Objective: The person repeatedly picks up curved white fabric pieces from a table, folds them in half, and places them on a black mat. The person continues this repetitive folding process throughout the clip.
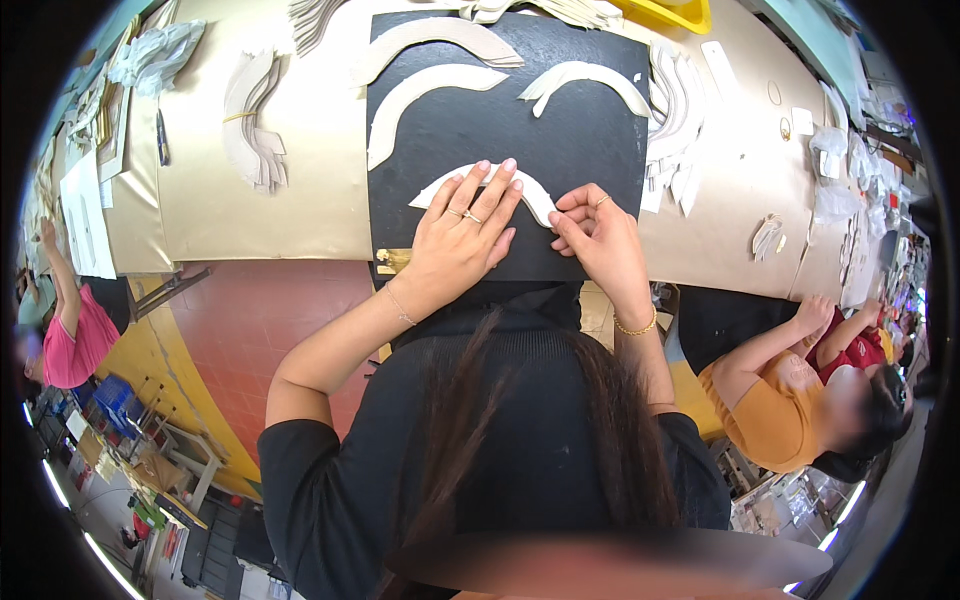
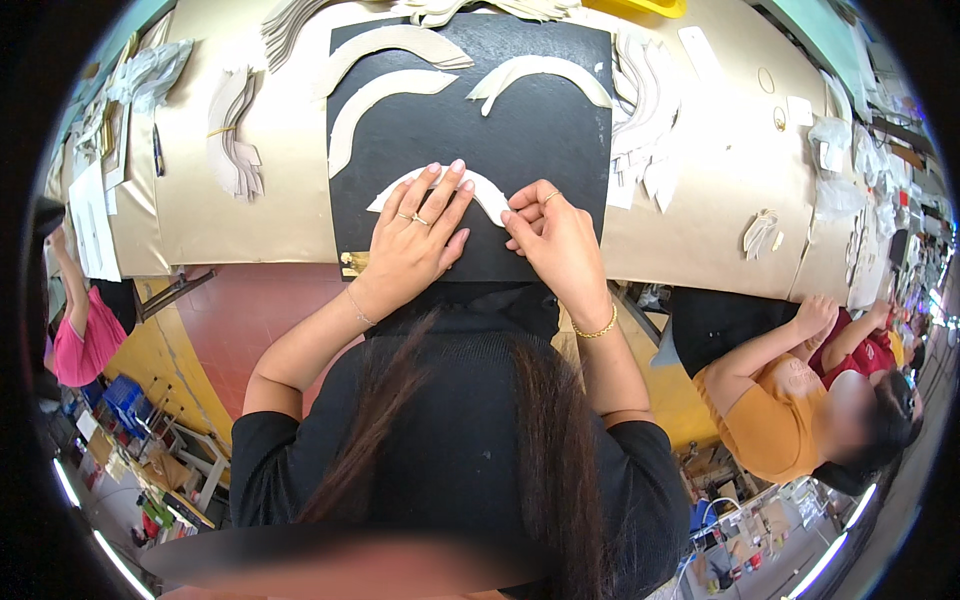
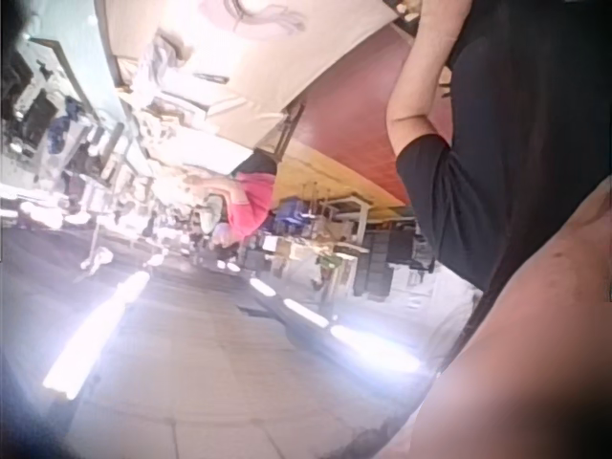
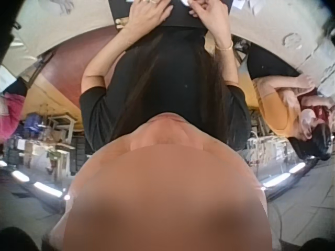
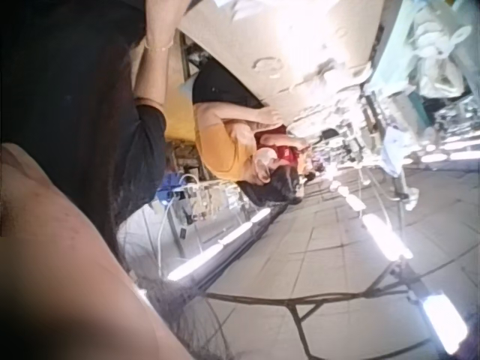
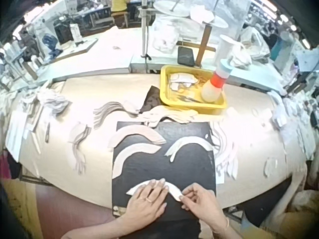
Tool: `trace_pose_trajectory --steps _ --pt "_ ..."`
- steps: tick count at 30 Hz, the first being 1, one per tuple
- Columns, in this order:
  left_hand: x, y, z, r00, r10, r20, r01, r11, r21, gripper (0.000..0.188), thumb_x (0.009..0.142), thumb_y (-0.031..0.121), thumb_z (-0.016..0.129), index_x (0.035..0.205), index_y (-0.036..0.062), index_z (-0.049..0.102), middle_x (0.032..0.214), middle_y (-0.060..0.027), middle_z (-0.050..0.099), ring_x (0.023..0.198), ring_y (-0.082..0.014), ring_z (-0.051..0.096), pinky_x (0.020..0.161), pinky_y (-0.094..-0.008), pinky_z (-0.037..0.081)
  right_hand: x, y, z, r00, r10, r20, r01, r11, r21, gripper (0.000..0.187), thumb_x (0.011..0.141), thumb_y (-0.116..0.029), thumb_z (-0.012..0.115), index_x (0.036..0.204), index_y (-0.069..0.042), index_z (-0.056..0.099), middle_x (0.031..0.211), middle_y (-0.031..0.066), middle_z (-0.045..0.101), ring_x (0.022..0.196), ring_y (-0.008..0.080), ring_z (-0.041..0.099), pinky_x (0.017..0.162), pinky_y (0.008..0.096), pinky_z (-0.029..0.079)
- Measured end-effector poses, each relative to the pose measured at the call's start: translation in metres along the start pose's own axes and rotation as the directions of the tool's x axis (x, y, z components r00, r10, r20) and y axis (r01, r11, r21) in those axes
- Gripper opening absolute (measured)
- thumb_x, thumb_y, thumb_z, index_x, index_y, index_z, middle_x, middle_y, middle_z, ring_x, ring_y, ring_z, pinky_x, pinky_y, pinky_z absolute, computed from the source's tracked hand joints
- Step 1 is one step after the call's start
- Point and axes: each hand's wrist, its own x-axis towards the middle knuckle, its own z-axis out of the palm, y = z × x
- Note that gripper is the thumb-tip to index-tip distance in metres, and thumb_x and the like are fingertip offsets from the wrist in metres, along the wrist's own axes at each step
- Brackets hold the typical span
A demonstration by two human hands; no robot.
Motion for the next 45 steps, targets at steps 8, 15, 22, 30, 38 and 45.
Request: trace_pose_trajectory --steps 8,15,22,30,38,45 --pt "0.0 0.009 0.003 0.999 -0.004 0.05 0.006 0.999 -0.035 0.059 0.085 0.034 0.073 0.141 0.0251 0.057 0.158 -0.0094 0.038 0.144 -0.0411 0.03 0.114 -0.0567 0.03 0.0 0.008 0.001 0.998 -0.062 -0.012 0.061 0.995 -0.077 0.012 0.095 -0.008 0.066 0.098 0.002 0.061 0.078 0.006 0.069 0.064 0.0083 0.065 0.057 0.0236 0.053" --pt "0.002 0.013 -0.003 0.997 0.006 0.071 -0.004 1.0 -0.026 0.058 0.083 0.039 0.075 0.138 0.0303 0.059 0.158 -0.0112 0.037 0.145 -0.042 0.03 0.114 -0.0565 0.03 0.0 0.009 -0.003 0.985 -0.162 0.054 0.17 0.917 -0.36 0.01 0.091 -0.007 0.069 0.096 0.002 0.069 0.069 0.0031 0.066 0.06 0.0076 0.061 0.057 0.0246 0.05" --pt "0.006 -0.004 -0.018 0.993 -0.071 -0.095 0.043 0.96 -0.276 0.054 0.084 0.009 0.07 0.136 0.0044 0.057 0.147 -0.0165 0.051 0.135 -0.0324 0.049 0.111 -0.0457 0.038 -0.011 -0.014 -0.024 0.932 -0.36 0.039 0.332 0.809 -0.485 0.019 0.09 -0.01 0.07 0.108 -0.004 0.071 0.098 0.0096 0.069 0.088 0.0219 0.065 0.08 0.0339 0.051" --pt "-0.008 -0.013 -0.027 0.96 -0.143 -0.24 0.099 0.977 -0.186 0.047 0.084 0.002 0.069 0.13 0.0058 0.062 0.131 -0.0118 0.058 0.117 -0.0318 0.055 0.099 -0.0425 0.042 0.021 -0.01 0.026 0.668 -0.743 0.045 0.582 0.484 -0.653 0.049 0.088 -0.015 0.072 0.135 -0.008 0.059 0.134 0.0123 0.057 0.126 0.0317 0.052 0.104 0.0439 0.04" --pt "0.0 -0.028 -0.036 0.904 -0.419 -0.083 0.4 0.898 -0.182 0.055 0.08 0.021 0.082 0.127 0.0038 0.062 0.111 -0.0131 0.056 0.104 -0.0317 0.053 0.092 -0.041 0.043 0.053 -0.026 0.037 0.781 -0.625 0.025 0.482 0.577 -0.659 0.032 0.085 -0.017 0.075 0.115 -0.007 0.066 0.104 0.0098 0.06 0.099 0.0291 0.058 0.091 0.0409 0.044" --pt "0.001 -0.026 -0.036 0.884 -0.468 -0.017 0.451 0.862 -0.231 0.047 0.08 0.015 0.081 0.122 0.0048 0.063 0.106 -0.0119 0.056 0.099 -0.0305 0.054 0.089 -0.0414 0.044 0.056 -0.027 0.036 0.766 -0.642 0.043 0.509 0.564 -0.65 0.019 0.084 -0.017 0.076 0.099 -0.008 0.069 0.094 0.0074 0.06 0.092 0.026 0.059 0.086 0.0408 0.043"
